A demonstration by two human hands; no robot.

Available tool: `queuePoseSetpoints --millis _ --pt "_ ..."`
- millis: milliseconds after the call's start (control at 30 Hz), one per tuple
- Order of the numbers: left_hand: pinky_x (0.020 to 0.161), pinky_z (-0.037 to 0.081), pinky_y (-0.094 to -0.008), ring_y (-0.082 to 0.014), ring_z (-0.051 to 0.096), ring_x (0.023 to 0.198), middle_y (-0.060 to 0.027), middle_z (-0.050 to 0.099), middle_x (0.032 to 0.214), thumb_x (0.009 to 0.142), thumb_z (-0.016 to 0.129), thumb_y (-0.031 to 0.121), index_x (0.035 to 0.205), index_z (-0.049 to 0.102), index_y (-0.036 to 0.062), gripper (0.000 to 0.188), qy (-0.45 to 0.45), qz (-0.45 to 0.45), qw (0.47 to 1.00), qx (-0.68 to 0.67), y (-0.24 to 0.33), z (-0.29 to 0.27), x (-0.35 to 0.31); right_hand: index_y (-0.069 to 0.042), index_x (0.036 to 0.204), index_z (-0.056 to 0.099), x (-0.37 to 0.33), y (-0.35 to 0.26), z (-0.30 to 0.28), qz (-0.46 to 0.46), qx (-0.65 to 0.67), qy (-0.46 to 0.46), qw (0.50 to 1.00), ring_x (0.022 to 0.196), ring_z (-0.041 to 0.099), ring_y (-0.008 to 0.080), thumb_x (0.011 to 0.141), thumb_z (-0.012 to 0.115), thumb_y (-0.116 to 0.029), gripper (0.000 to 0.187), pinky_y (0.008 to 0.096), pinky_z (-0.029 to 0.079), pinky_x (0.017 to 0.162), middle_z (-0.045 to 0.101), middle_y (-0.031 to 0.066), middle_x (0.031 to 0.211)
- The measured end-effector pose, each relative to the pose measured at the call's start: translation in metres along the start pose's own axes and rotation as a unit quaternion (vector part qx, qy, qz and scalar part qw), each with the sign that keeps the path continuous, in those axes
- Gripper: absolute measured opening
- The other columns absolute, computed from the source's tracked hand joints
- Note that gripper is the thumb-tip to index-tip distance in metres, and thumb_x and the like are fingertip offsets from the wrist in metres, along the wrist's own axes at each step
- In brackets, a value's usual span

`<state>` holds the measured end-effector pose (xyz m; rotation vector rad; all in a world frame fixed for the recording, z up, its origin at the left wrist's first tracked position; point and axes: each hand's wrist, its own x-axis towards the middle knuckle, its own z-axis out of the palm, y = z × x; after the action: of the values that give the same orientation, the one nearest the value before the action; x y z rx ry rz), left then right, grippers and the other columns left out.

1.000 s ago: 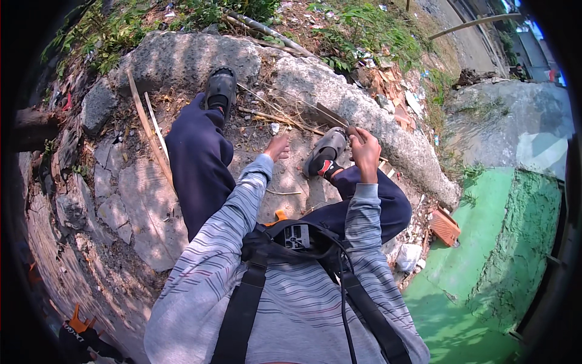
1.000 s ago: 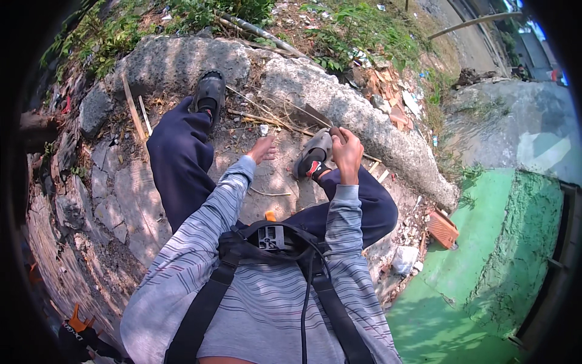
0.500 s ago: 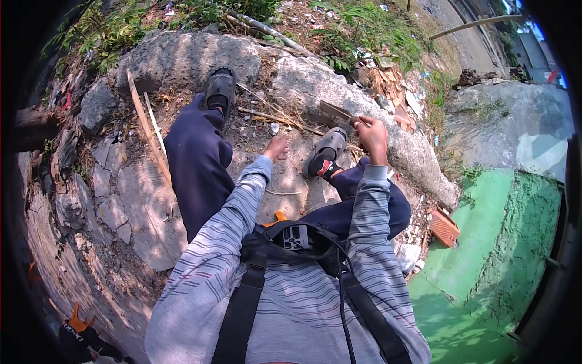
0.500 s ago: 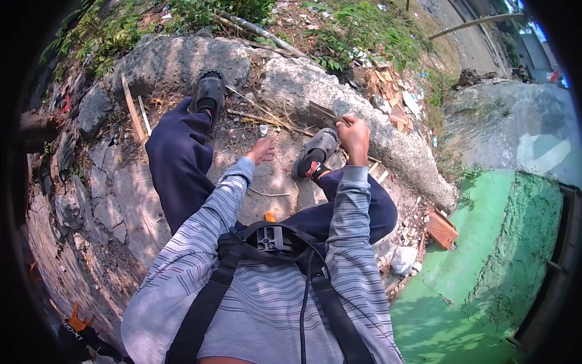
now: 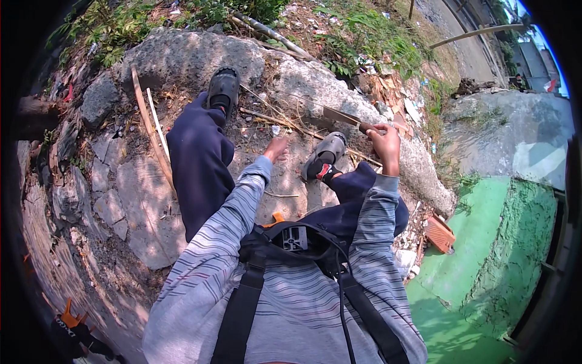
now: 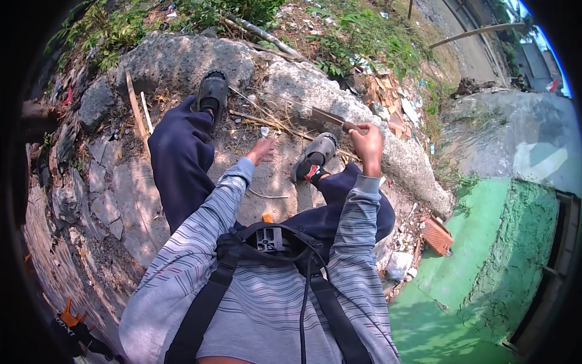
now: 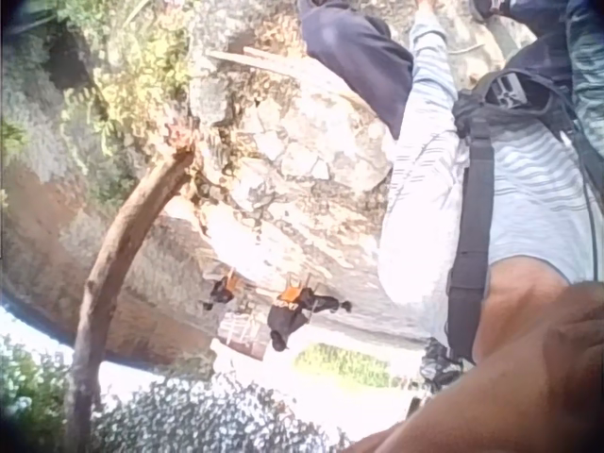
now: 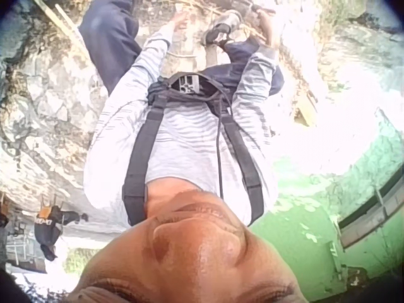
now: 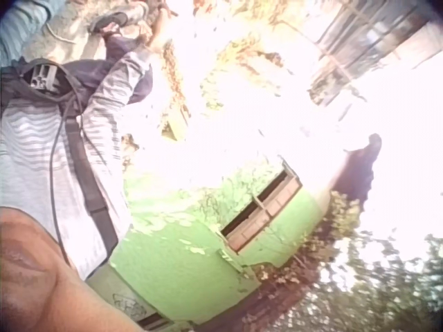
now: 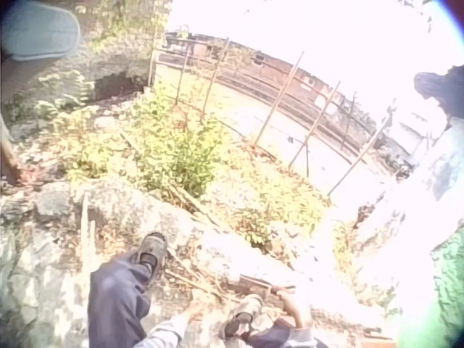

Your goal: The person trims wooden sticks using a knife blade, fits the blade and wooden wedges into a wooden handle, and pounds the handle with a stone.

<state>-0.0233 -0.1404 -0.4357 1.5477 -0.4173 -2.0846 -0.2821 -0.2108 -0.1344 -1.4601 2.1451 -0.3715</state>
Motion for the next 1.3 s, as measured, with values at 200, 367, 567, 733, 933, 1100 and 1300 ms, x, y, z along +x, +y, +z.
queuePoseSetpoints --millis 200,367,567,733,933,1100,1300 --pt "0.101 0.051 -0.0573 -0.0408 0.052 0.134 -0.0261 0.048 0.15 0.103 0.052 0.05 0.153 0.035 0.0003 0.072 0.006 0.002 1.0 0.003 -0.006 -0.007 0.002 0.002 0.112 0.074 -0.018 -0.025 -0.052 -0.063 0.048 0.022 0.997 0.076 0.074 0.0205 0.081 0.079 -0.02 0.038 0.0358 0.058 0.071 0.076 0.0152 0.083" --pt "0.101 0.052 -0.0549 -0.0409 0.053 0.133 -0.0265 0.048 0.15 0.103 0.052 0.049 0.154 0.033 -0.003 0.075 -0.02 0.0 1.0 0.014 0.003 0.009 0.001 0.003 0.102 0.076 0.037 -0.03 -0.003 -0.031 -0.029 -0.003 0.999 0.059 0.07 0.0211 0.081 0.08 -0.021 0.033 0.0363 0.056 0.057 0.075 0.0144 0.079" --pt "0.101 0.052 -0.0557 -0.0407 0.053 0.133 -0.0271 0.048 0.15 0.103 0.052 0.049 0.154 0.034 -0.0009 0.073 0.0 0.011 1.0 0.006 -0.002 -0.002 0.001 0.004 0.097 0.076 0.049 -0.025 0.032 -0.017 -0.025 -0.038 0.999 0.061 0.072 0.022 0.078 0.083 -0.024 0.034 0.0358 0.057 0.057 0.075 0.0162 0.08" --pt "0.101 0.052 -0.0555 -0.0399 0.054 0.132 -0.0253 0.048 0.15 0.103 0.052 0.047 0.155 0.034 0.0008 0.072 0.013 0.008 1.0 0.02 0.003 0.007 -0.001 0.0 0.102 0.07 0.041 -0.002 0.009 0.017 0.045 -0.012 0.999 0.052 0.063 0.0144 0.082 0.079 -0.017 0.028 0.0309 0.052 0.046 0.076 0.0125 0.081" --pt "0.1 0.052 -0.0568 -0.0387 0.054 0.131 -0.0233 0.051 0.147 0.102 0.055 0.048 0.152 0.039 0.0035 0.069 0.017 0.016 1.0 0.006 -0.006 -0.005 0.005 0.001 0.106 0.071 0.01 -0.049 -0.073 -0.017 0.027 -0.018 0.999 0.051 0.063 0.0136 0.084 0.078 -0.018 0.03 0.0288 0.049 0.043 0.076 0.0135 0.079" --pt "0.098 0.052 -0.0582 -0.0392 0.055 0.129 -0.0223 0.052 0.145 0.101 0.056 0.047 0.15 0.041 0.002 0.068 0.041 0.009 0.999 -0.001 -0.011 -0.005 0.005 0.002 0.099 0.074 0.032 -0.065 -0.054 -0.021 0.003 -0.044 0.999 0.052 0.064 0.0142 0.083 0.079 -0.018 0.027 0.0303 0.05 0.044 0.075 0.0136 0.077" --pt "0.099 0.052 -0.0576 -0.0382 0.055 0.13 -0.0232 0.052 0.147 0.101 0.055 0.046 0.15 0.041 -0.0005 0.068 0.014 0.024 1.0 0.003 0.004 -0.012 -0.005 0.002 0.092 0.073 0.064 -0.037 0.023 0.002 -0.066 -0.05 0.997 0.057 0.069 0.0192 0.079 0.084 -0.02 0.028 0.0349 0.055 0.051 0.075 0.0123 0.076"
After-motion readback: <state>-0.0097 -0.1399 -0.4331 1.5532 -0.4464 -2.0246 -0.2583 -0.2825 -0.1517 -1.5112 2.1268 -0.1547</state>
